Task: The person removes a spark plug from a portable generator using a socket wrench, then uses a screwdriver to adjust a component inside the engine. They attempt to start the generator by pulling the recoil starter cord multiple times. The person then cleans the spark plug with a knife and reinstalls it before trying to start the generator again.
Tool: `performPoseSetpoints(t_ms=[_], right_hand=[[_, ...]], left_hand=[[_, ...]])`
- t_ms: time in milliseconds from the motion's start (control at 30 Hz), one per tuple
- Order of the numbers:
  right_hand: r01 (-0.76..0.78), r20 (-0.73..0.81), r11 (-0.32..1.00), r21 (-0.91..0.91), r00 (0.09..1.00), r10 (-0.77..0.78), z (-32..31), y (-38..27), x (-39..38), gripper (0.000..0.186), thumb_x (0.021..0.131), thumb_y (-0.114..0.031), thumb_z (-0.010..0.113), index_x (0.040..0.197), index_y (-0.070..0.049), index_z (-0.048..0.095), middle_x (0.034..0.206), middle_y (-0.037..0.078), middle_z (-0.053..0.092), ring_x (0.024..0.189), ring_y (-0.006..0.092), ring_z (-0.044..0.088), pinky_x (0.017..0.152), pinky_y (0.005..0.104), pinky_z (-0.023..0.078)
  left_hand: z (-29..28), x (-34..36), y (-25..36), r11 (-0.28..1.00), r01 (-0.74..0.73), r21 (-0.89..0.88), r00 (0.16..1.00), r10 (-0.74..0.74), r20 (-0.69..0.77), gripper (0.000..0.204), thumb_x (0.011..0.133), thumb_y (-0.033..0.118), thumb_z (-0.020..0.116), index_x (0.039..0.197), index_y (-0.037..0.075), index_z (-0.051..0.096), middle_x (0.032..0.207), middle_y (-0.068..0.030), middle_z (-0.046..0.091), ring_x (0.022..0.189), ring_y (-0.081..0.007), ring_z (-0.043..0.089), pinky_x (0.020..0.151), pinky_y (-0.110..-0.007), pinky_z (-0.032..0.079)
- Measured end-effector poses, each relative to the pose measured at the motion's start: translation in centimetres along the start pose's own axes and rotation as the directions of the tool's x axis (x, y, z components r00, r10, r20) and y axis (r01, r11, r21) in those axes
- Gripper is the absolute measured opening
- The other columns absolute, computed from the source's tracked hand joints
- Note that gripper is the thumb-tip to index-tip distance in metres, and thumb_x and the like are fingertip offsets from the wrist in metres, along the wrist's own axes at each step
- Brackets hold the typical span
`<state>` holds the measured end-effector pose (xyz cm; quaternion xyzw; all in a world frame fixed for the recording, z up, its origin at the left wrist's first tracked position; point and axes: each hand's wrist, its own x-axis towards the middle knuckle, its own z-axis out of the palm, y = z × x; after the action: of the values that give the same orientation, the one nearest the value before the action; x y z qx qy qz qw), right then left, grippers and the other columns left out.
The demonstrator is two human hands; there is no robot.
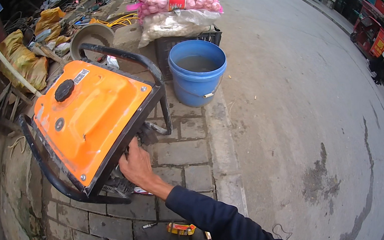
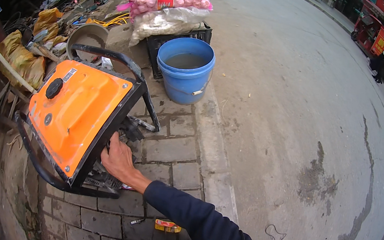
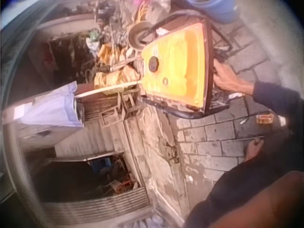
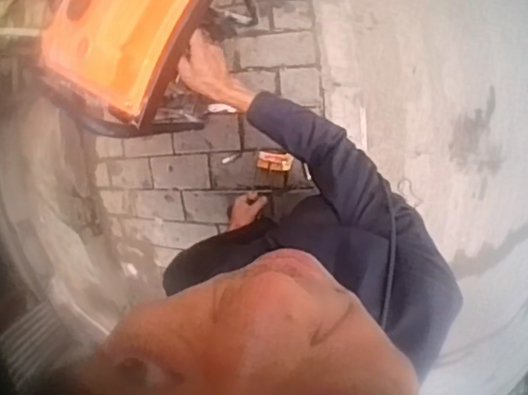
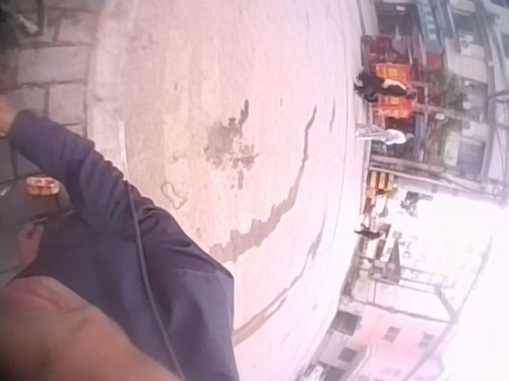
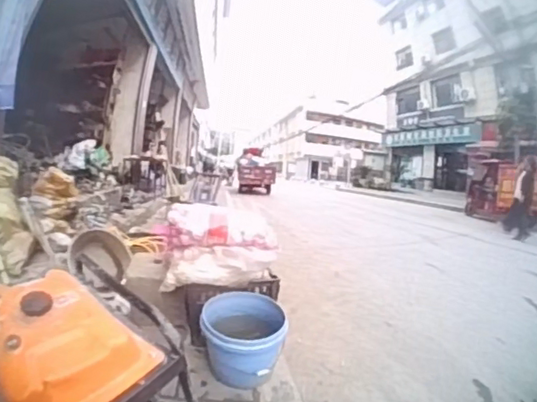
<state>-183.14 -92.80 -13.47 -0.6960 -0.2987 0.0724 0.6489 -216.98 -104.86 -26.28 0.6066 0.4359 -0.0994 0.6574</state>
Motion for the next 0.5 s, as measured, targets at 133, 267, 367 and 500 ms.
performPoseSetpoints(t_ms=[133, 267, 367, 500], right_hand=[[0.13, -0.093, 0.991, -0.039, 0.987, -0.133, -0.1, 0.05, 0.1, 0.029, 0.09, -0.01, 0.061, 0.11, 0.003, 0.043, 0.085, 0.032, 0.062, 0.084, 0.0522, 0.061, 0.076, 0.0611, 0.047], [-0.089, 0.006, 0.994, -0.07, 0.996, 0.09, -0.51, 0.09, 0.06, 0.029, 0.091, -0.011, 0.062, 0.112, 0.001, 0.046, 0.086, 0.03, 0.064, 0.082, 0.0514, 0.062, 0.074, 0.0583, 0.047], [0.092, -0.089, 0.995, -0.026, 0.992, -0.094, -0.39, 0.04, 0.32, 0.034, 0.093, -0.014, 0.062, 0.12, 0.0, 0.048, 0.087, 0.03, 0.066, 0.081, 0.0503, 0.064, 0.072, 0.0561, 0.048], [0.058, -0.082, 0.993, -0.103, 0.994, -0.066, -0.3, 0.17, 0.16, 0.039, 0.093, -0.013, 0.062, 0.127, -0.002, 0.047, 0.085, 0.03, 0.065, 0.081, 0.0503, 0.063, 0.071, 0.0564, 0.047]], left_hand=[[-0.21, -0.31, 0.35, 0.994, -0.05, 0.093, 0.999, 0.049, 0.008, 0.03, 0.092, 0.023, 0.075, 0.073, 0.008, 0.058, 0.063, 0.0016, 0.053, 0.056, -0.0096, 0.047, 0.052, -0.033, 0.038], [-0.07, -0.56, 0.61, 0.997, -0.006, 0.071, 1.0, 0.006, 0.003, 0.028, 0.092, 0.023, 0.075, 0.075, 0.007, 0.059, 0.064, 0.0012, 0.054, 0.057, -0.0096, 0.048, 0.053, -0.033, 0.039], [-0.19, -0.37, 0.43, 0.997, -0.001, 0.083, 1.0, 0.0, 0.015, 0.028, 0.092, 0.022, 0.075, 0.075, 0.007, 0.058, 0.065, 0.0011, 0.055, 0.058, -0.0094, 0.048, 0.054, -0.032, 0.04], [-0.16, -0.06, -0.13, 0.996, 0.011, 0.094, 1.0, -0.011, 0.007, 0.026, 0.091, 0.021, 0.075, 0.076, 0.008, 0.058, 0.065, 0.0011, 0.055, 0.059, -0.0088, 0.048, 0.054, -0.032, 0.039]])
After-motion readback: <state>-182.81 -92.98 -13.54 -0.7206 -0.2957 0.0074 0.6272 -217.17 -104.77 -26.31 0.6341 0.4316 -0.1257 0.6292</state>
